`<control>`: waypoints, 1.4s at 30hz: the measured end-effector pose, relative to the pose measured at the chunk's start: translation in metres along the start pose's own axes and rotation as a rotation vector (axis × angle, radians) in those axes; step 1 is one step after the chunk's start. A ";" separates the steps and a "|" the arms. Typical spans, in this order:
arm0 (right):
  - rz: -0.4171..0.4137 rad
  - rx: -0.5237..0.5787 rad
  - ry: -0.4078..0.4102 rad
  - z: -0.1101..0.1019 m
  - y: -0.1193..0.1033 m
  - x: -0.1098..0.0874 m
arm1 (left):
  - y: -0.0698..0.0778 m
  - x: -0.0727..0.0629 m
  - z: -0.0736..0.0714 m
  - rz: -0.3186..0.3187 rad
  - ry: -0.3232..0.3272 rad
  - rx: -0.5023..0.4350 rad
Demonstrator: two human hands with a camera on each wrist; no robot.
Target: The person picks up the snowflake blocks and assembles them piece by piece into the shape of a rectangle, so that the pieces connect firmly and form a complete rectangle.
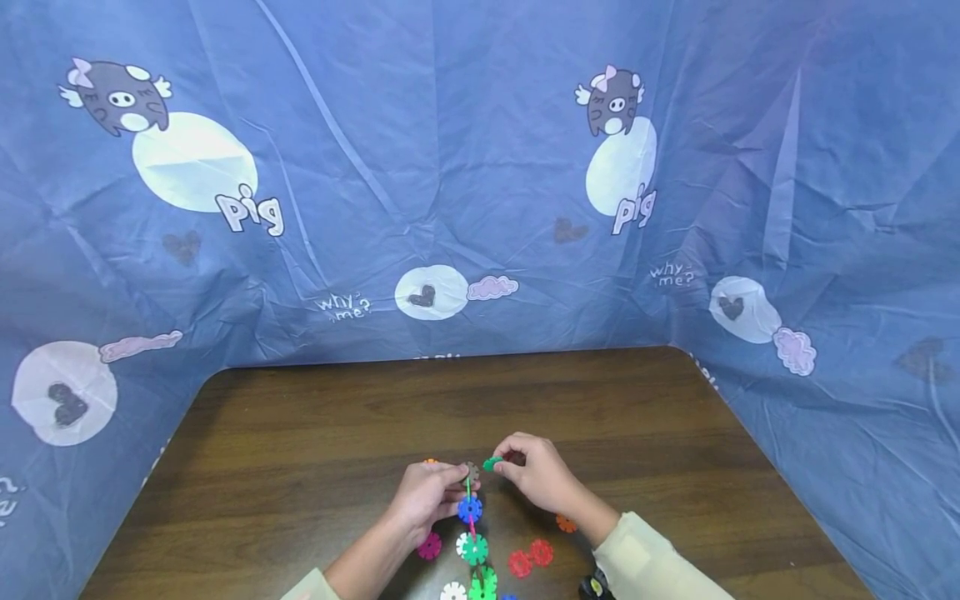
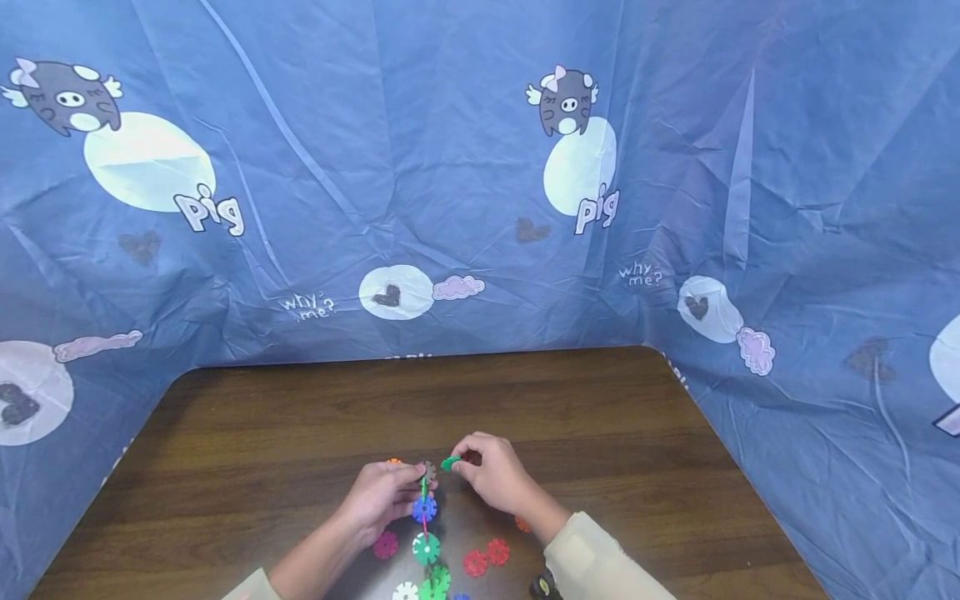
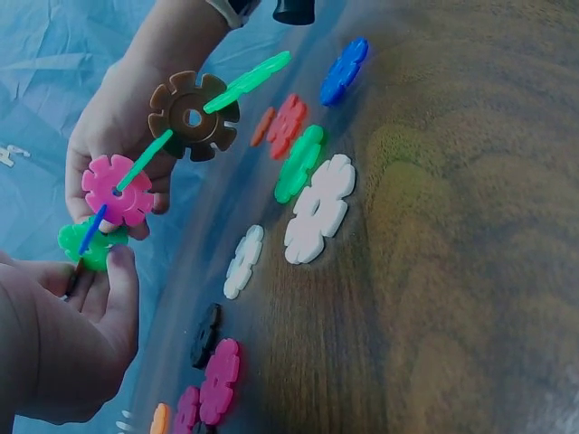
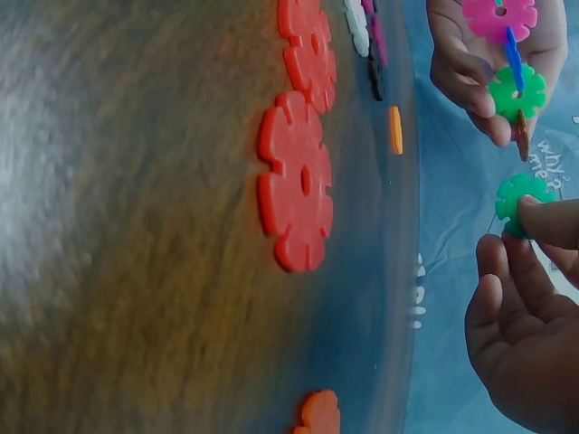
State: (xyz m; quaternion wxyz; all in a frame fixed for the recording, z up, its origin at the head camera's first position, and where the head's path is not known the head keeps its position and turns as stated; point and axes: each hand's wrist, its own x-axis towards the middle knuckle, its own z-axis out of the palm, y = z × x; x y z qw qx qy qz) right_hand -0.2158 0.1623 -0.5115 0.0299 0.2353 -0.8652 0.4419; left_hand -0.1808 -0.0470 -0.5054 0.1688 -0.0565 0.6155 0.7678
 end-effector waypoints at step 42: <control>-0.083 -0.245 -0.335 -0.041 0.009 -0.009 | -0.004 0.003 -0.009 -0.031 -0.001 -0.053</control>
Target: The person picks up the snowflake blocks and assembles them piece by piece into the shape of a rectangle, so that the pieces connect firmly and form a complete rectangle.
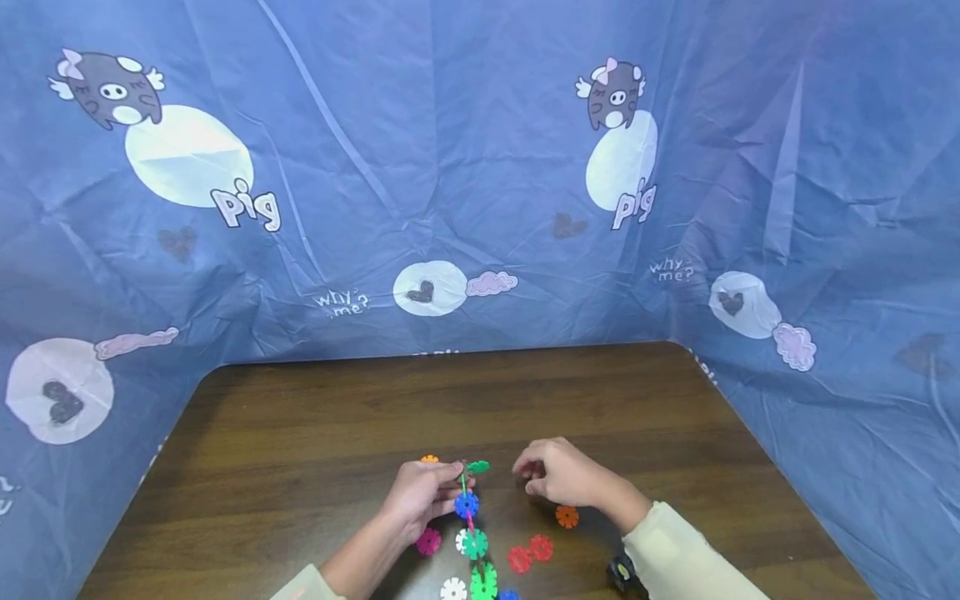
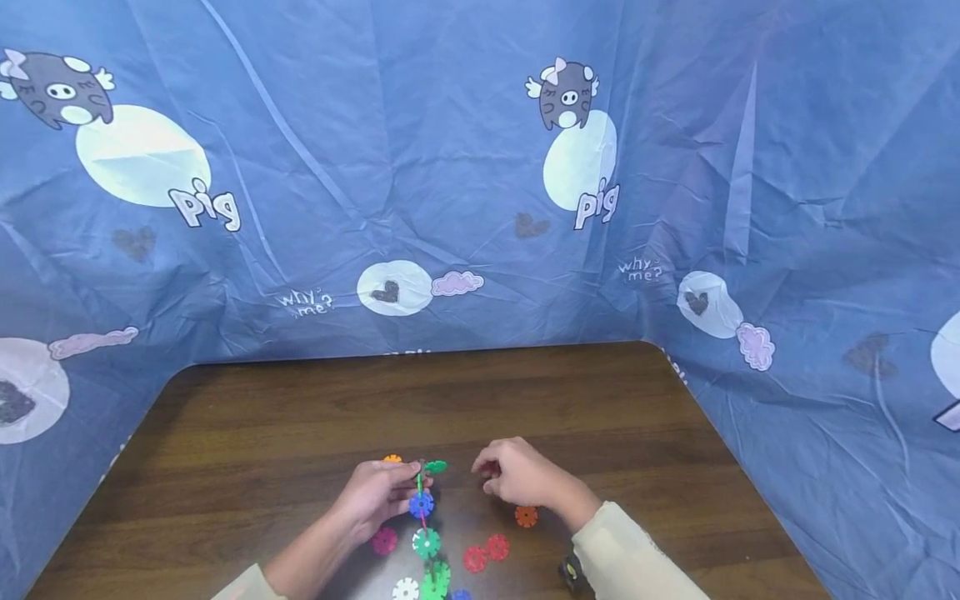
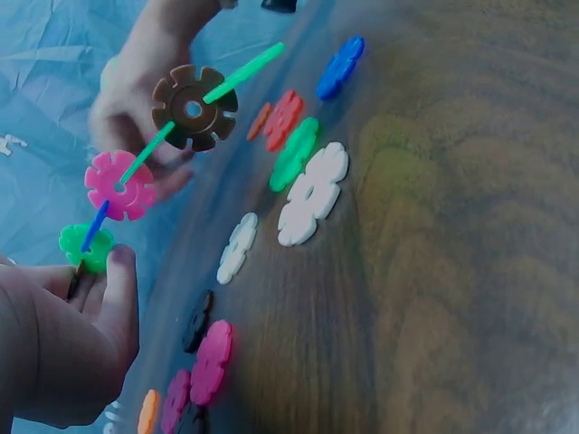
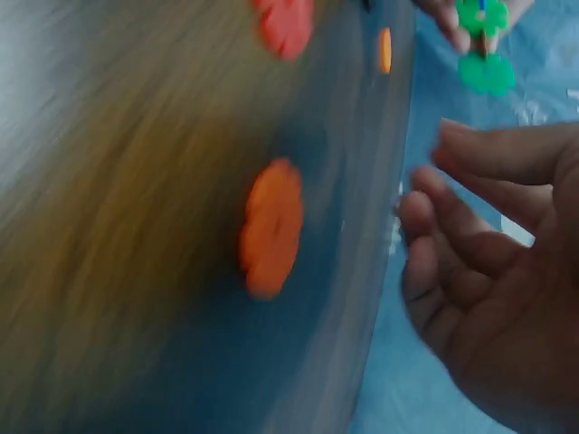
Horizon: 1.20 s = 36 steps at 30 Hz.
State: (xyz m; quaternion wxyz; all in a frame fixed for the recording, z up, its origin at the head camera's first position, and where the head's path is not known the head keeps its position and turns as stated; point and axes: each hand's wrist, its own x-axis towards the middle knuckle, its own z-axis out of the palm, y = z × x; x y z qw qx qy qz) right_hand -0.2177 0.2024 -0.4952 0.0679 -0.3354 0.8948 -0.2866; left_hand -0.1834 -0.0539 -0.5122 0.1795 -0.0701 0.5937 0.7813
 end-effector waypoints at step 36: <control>0.152 0.404 0.183 0.008 0.003 -0.010 | 0.002 -0.004 0.003 -0.022 -0.005 -0.019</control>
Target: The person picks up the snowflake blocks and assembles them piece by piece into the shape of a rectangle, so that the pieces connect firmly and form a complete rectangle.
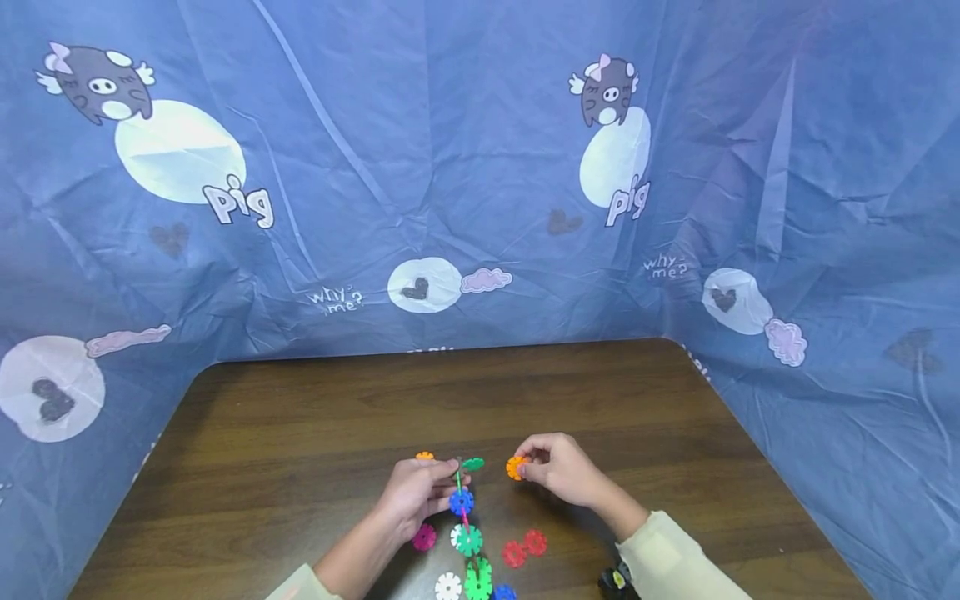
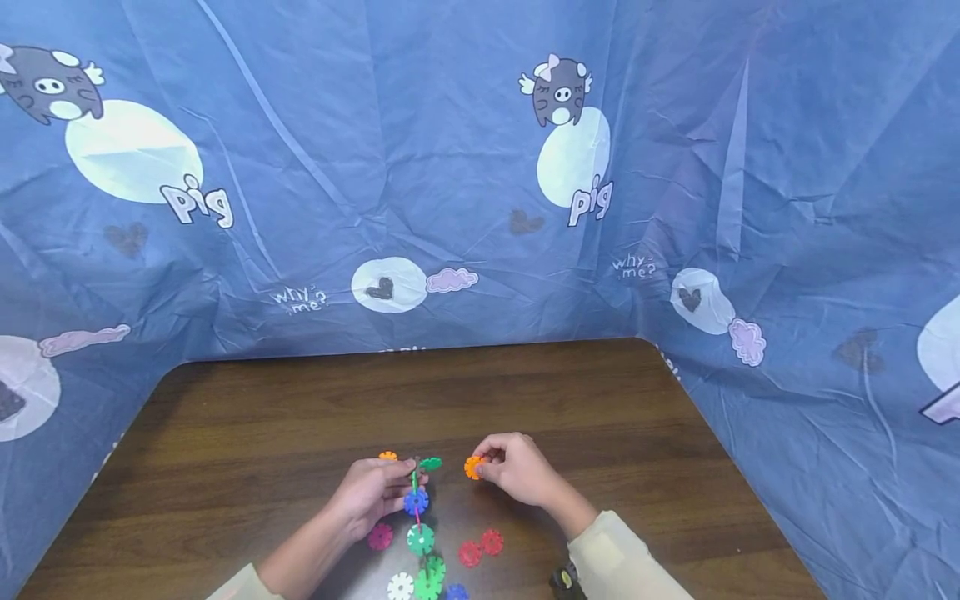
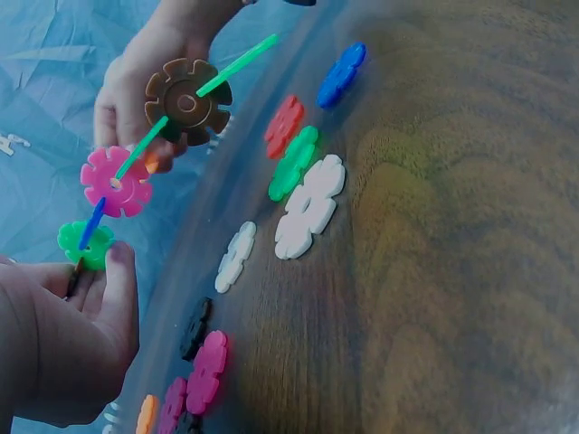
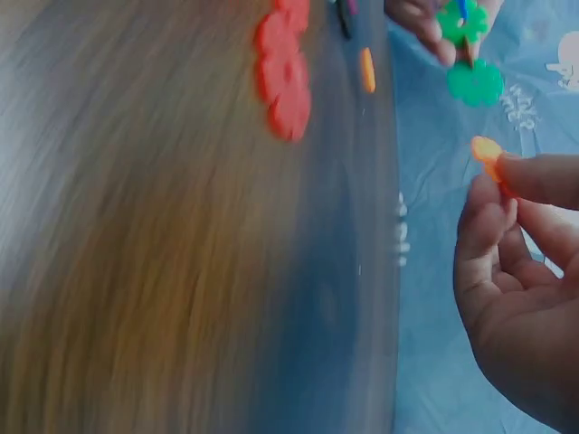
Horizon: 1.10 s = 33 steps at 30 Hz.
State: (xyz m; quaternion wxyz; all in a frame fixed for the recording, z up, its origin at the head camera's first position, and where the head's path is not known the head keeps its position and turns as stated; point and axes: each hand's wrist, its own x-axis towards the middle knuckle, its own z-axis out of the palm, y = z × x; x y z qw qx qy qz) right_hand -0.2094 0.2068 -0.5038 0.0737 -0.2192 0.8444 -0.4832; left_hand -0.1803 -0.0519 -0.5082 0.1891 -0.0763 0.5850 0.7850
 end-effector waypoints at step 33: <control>0.264 0.477 0.007 0.031 -0.009 0.020 | -0.005 0.001 0.006 0.040 0.020 0.062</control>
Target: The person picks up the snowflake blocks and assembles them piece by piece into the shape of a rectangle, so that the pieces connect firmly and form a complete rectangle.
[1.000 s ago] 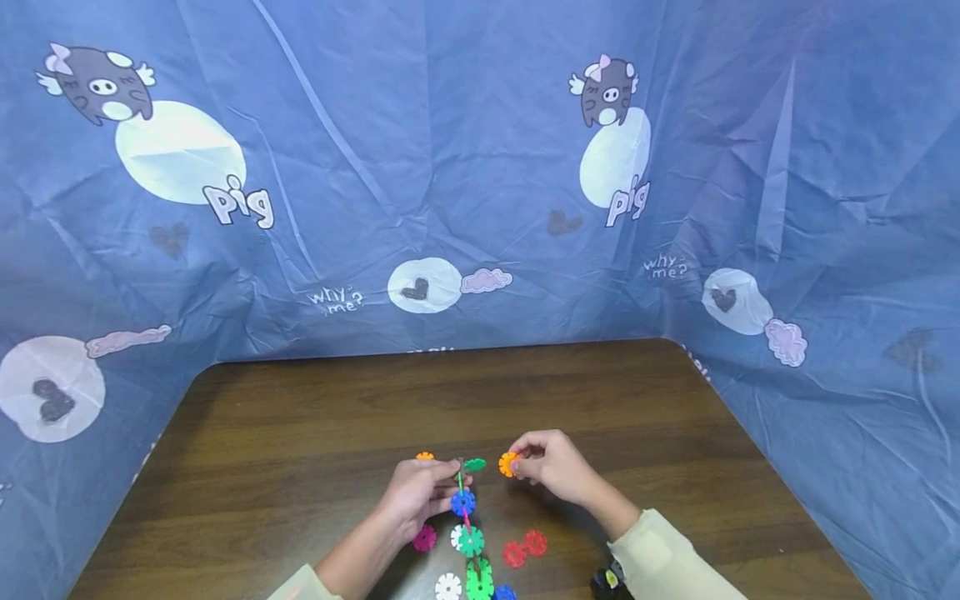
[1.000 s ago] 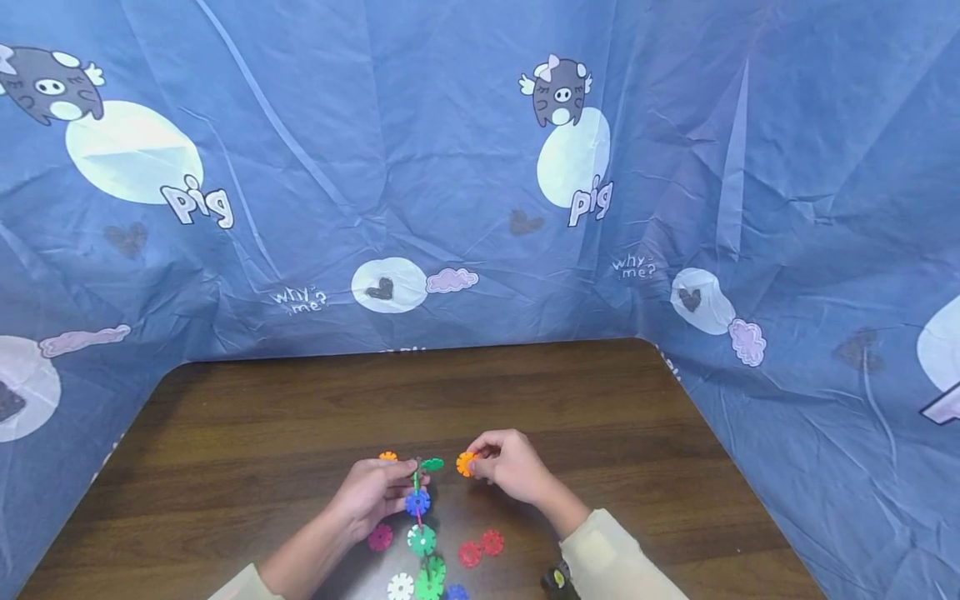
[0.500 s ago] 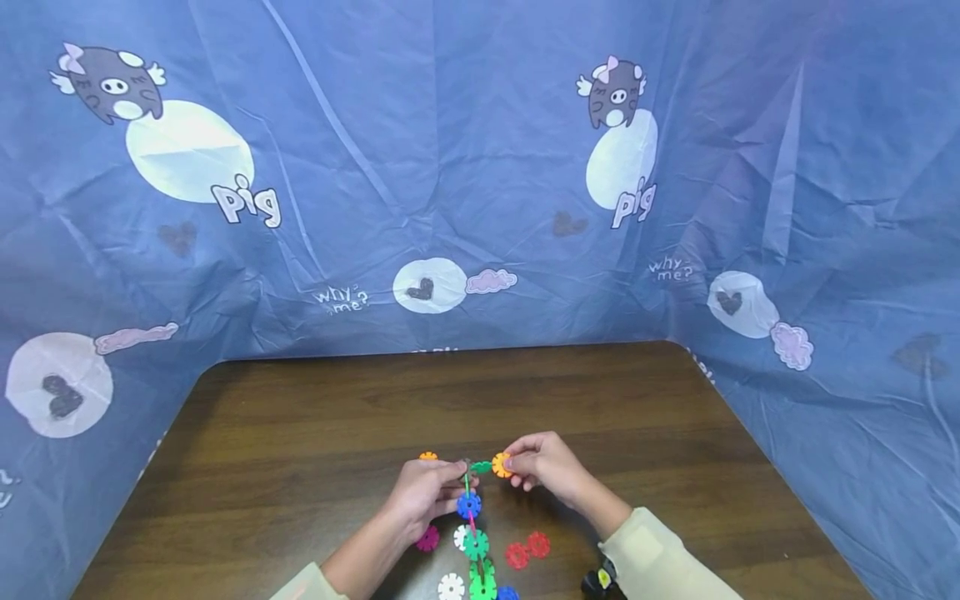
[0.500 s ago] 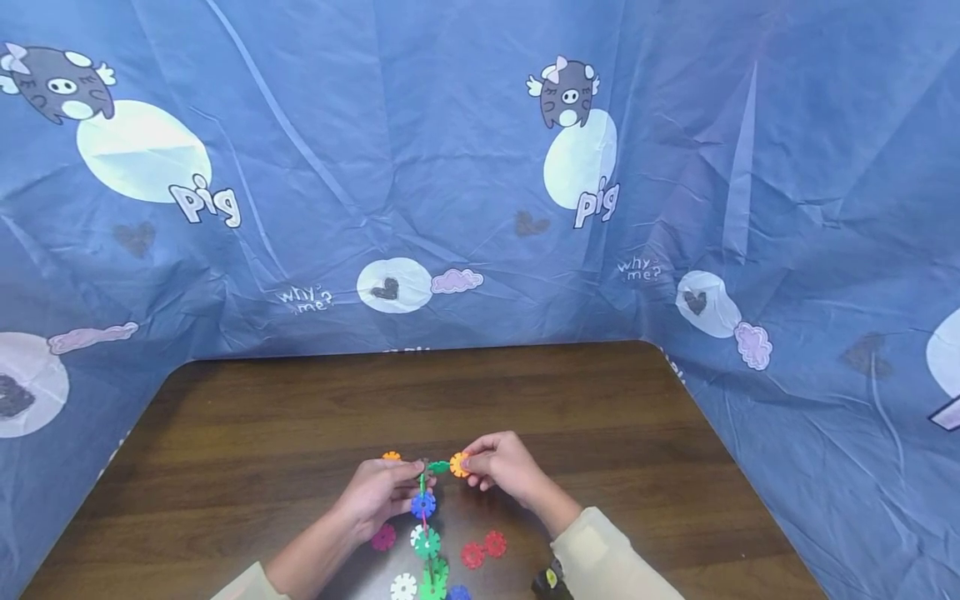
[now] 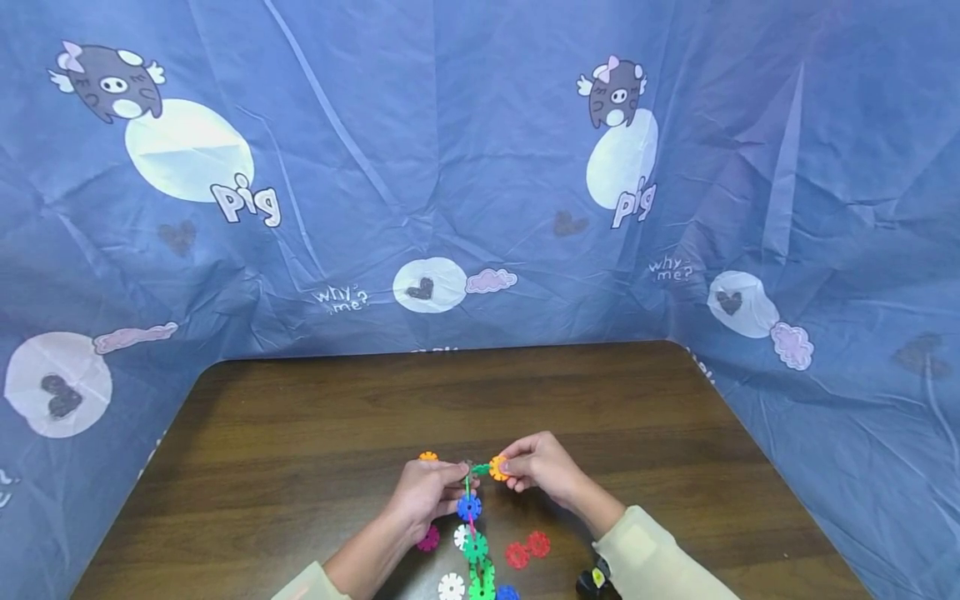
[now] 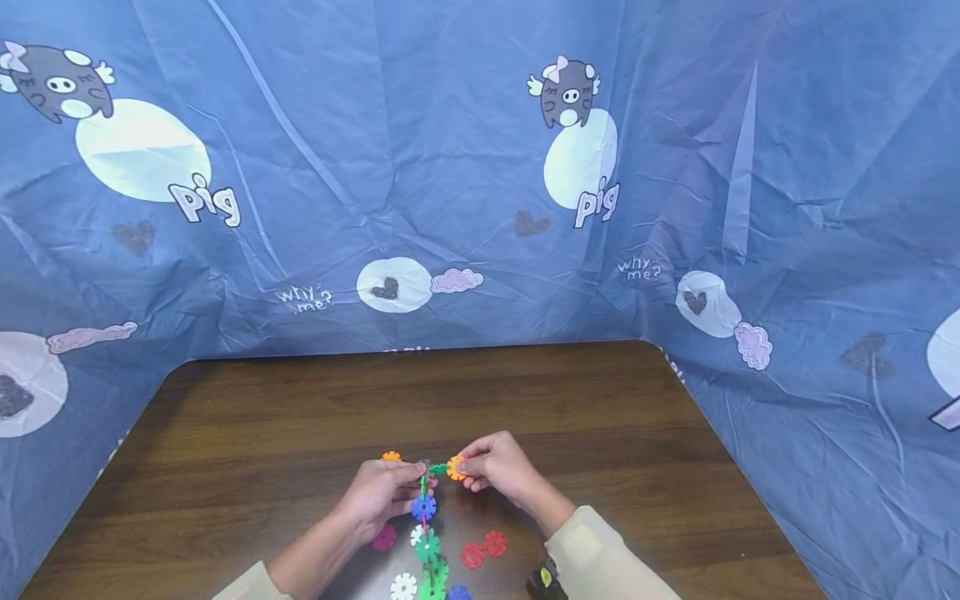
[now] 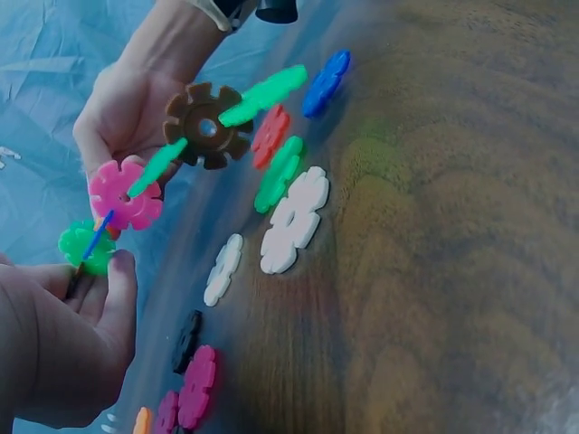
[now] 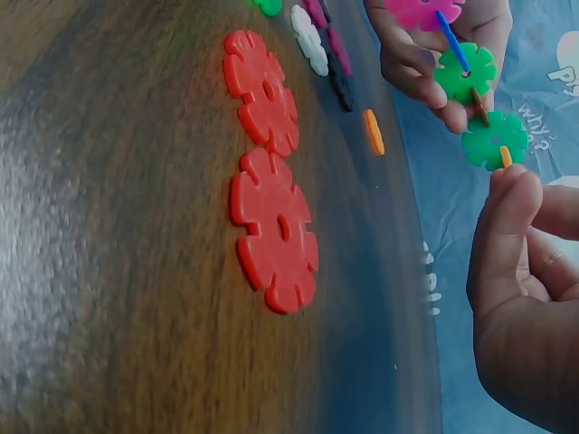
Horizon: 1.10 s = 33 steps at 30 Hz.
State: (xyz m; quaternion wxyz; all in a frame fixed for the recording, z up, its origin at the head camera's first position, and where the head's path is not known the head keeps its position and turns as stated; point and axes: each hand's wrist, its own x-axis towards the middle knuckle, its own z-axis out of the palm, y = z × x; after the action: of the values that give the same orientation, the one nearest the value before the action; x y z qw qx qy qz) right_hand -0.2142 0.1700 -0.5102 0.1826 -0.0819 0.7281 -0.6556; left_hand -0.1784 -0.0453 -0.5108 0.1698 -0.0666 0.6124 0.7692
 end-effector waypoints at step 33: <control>-0.445 -1.176 -0.287 0.001 0.012 -0.060 | 0.008 0.000 -0.026 -0.015 0.099 -0.019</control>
State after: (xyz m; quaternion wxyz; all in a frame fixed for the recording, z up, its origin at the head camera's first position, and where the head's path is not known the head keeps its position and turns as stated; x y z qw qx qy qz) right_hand -0.1573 0.1922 -0.5124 0.0623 -0.4041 0.8999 -0.1517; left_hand -0.1843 -0.0720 -0.5096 0.1443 -0.1107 0.6121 0.7696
